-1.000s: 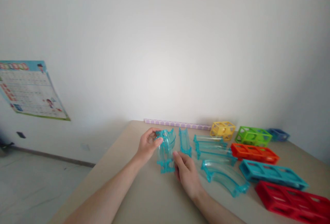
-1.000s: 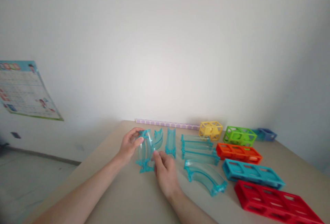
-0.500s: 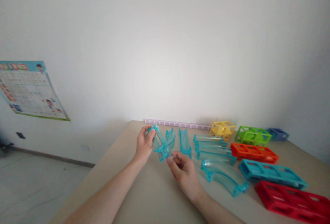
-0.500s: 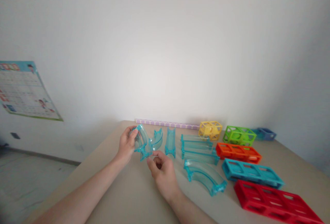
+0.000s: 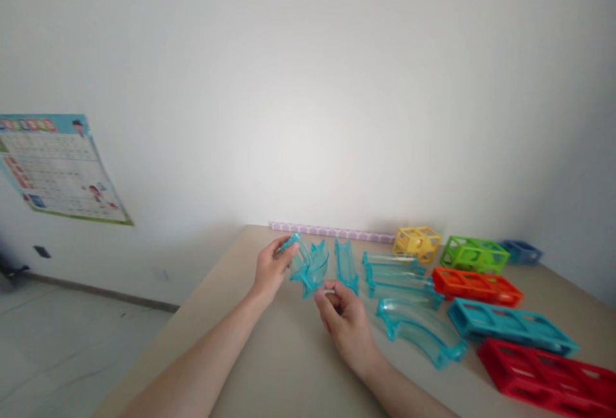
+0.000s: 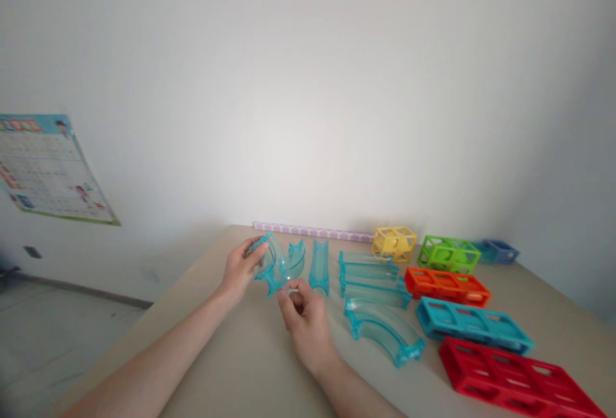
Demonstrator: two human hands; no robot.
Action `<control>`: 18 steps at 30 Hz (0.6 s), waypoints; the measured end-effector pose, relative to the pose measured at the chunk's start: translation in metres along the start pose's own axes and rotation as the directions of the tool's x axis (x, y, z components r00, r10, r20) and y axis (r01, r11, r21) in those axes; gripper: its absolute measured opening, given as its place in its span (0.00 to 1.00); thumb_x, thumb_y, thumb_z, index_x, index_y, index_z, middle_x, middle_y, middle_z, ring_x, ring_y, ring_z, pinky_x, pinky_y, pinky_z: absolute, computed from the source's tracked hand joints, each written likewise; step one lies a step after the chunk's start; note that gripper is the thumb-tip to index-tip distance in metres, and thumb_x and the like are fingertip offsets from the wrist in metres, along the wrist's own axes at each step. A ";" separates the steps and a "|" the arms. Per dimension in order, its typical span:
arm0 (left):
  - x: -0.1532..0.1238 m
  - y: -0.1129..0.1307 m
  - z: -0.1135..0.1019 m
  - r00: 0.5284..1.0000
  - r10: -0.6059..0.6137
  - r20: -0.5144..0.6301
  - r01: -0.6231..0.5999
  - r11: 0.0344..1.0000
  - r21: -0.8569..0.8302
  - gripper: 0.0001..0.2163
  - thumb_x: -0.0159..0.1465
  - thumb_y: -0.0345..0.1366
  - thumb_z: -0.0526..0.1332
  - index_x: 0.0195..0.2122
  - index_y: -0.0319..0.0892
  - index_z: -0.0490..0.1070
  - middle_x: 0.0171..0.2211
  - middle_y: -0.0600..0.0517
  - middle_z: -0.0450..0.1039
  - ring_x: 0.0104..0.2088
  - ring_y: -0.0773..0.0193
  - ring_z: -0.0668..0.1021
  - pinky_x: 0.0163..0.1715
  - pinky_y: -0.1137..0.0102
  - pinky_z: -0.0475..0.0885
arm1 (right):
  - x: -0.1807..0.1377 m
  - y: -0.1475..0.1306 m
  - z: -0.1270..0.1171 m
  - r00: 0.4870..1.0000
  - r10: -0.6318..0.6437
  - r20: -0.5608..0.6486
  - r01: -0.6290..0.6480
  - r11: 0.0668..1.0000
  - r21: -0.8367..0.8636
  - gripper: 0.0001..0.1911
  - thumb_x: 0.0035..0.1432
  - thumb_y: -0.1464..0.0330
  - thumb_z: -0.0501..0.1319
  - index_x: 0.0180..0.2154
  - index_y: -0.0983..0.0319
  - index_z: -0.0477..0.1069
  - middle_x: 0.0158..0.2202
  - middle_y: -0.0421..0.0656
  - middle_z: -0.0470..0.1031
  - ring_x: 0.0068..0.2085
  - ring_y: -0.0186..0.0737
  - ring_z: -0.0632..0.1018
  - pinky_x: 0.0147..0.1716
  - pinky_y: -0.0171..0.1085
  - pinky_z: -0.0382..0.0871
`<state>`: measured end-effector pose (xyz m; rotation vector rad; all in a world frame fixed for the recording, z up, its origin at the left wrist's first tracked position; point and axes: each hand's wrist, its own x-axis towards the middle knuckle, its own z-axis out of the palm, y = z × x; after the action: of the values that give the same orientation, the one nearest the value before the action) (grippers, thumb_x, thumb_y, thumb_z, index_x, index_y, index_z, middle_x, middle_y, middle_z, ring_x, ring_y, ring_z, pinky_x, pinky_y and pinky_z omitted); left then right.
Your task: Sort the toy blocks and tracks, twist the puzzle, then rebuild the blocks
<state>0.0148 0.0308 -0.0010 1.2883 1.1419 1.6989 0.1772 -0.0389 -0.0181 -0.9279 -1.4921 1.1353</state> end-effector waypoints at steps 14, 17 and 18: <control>0.029 -0.017 -0.024 0.881 -0.319 -0.350 0.135 0.877 -0.460 0.10 0.46 0.23 0.67 0.25 0.38 0.67 0.25 0.54 0.73 0.26 0.68 0.77 0.32 0.70 0.75 | -0.006 -0.001 0.004 0.986 0.042 0.161 -0.040 0.999 -0.016 0.18 0.59 0.56 0.56 0.38 0.65 0.69 0.15 0.30 0.54 0.18 0.28 0.56 0.17 0.30 0.48; 0.029 -0.019 -0.023 0.884 -0.323 -0.339 0.131 0.865 -0.484 0.10 0.47 0.21 0.66 0.25 0.39 0.67 0.25 0.53 0.73 0.28 0.68 0.77 0.37 0.67 0.76 | -0.005 -0.001 0.005 0.985 0.045 0.166 -0.043 0.999 -0.016 0.18 0.58 0.56 0.57 0.38 0.65 0.69 0.15 0.30 0.55 0.18 0.28 0.56 0.17 0.30 0.48; 0.029 -0.019 -0.023 0.887 -0.320 -0.333 0.128 0.863 -0.488 0.09 0.47 0.21 0.66 0.25 0.39 0.68 0.26 0.53 0.73 0.29 0.68 0.77 0.38 0.67 0.77 | -0.005 -0.002 0.005 0.984 0.047 0.169 -0.046 0.999 -0.014 0.18 0.58 0.56 0.57 0.38 0.65 0.69 0.15 0.30 0.55 0.18 0.28 0.56 0.17 0.30 0.47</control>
<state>-0.0144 0.0588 -0.0118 0.4964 0.9835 1.9475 0.1734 -0.0455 -0.0180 -0.8948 -1.6208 1.2680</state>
